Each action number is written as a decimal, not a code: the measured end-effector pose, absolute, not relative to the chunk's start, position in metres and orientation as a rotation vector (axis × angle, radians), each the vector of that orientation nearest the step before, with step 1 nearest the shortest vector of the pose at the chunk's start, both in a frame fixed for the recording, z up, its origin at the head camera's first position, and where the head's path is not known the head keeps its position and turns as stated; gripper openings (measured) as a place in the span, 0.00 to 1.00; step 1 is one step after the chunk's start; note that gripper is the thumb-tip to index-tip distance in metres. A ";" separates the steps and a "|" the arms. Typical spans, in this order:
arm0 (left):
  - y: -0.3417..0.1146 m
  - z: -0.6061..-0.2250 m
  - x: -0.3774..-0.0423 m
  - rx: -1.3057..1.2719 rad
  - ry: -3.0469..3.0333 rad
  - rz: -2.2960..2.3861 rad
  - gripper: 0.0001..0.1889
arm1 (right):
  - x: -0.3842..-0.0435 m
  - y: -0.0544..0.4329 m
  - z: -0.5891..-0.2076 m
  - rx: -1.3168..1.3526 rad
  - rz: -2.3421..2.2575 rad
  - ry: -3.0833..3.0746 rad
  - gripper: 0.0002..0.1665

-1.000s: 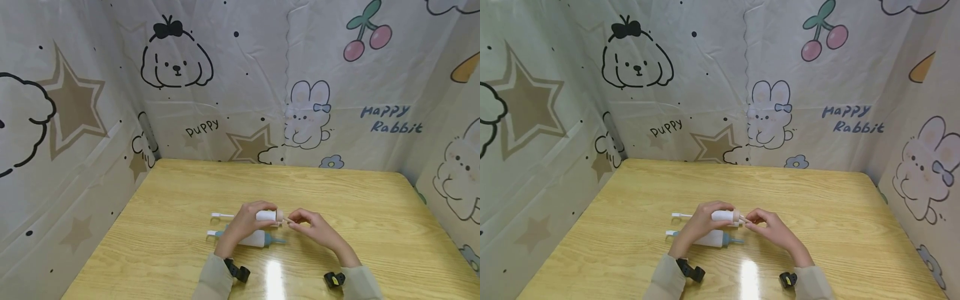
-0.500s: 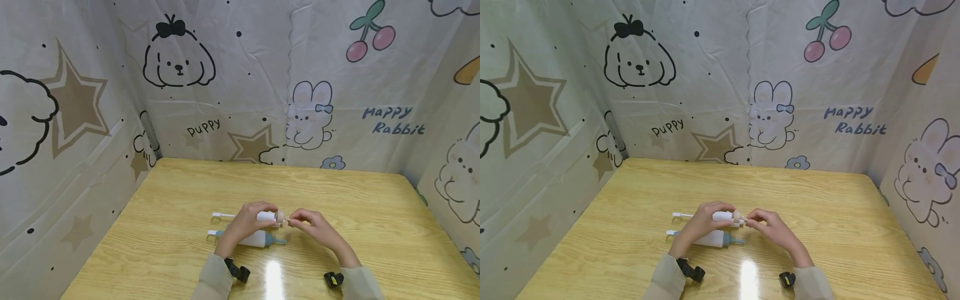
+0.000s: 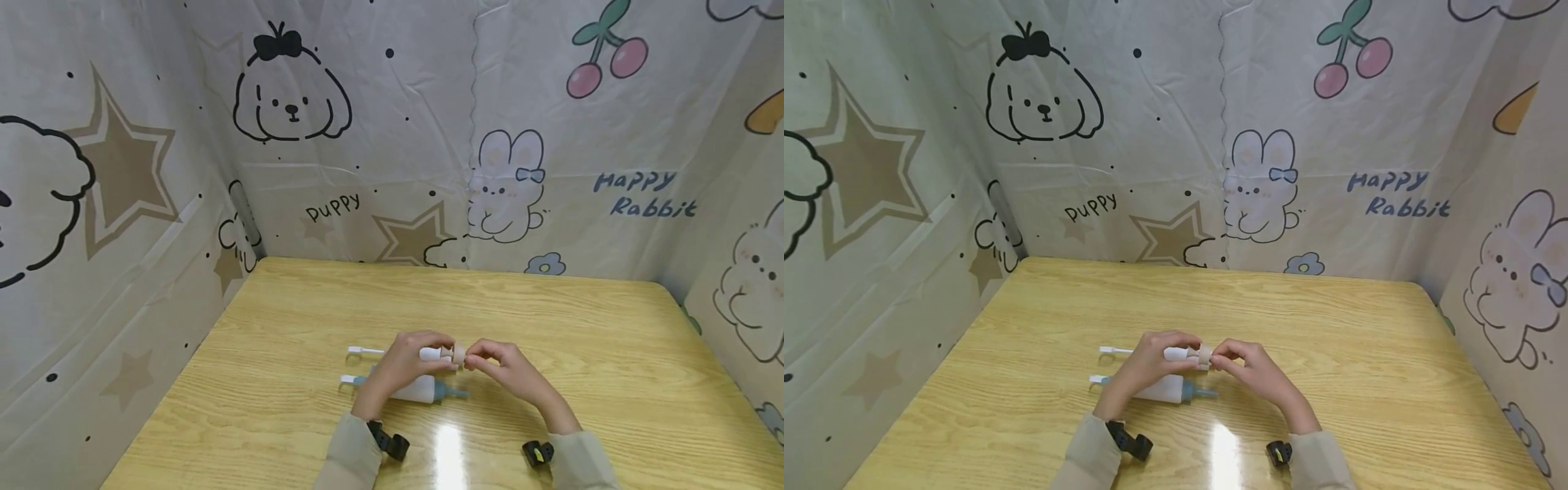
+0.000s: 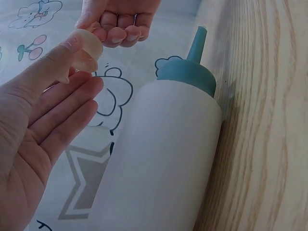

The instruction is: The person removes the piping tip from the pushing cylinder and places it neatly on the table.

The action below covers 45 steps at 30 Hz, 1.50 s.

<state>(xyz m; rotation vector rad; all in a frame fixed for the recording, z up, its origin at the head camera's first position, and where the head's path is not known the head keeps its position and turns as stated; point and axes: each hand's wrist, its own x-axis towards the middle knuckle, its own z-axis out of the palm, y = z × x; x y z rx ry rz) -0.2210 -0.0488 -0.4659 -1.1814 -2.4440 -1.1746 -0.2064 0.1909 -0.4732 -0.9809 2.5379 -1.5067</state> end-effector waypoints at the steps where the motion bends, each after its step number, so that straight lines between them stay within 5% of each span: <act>1: -0.049 -0.466 -0.221 -1.181 -2.437 -1.176 0.19 | -0.207 0.191 -0.473 -0.980 -1.507 2.539 0.09; 27: -0.047 -0.469 -0.226 -1.135 -2.162 -1.028 0.18 | -0.200 0.164 -0.470 -0.674 -1.711 2.674 0.13; 45: -0.033 -0.477 -0.228 -1.006 -2.177 -1.073 0.07 | -0.195 0.200 -0.471 -0.548 -1.753 2.680 0.17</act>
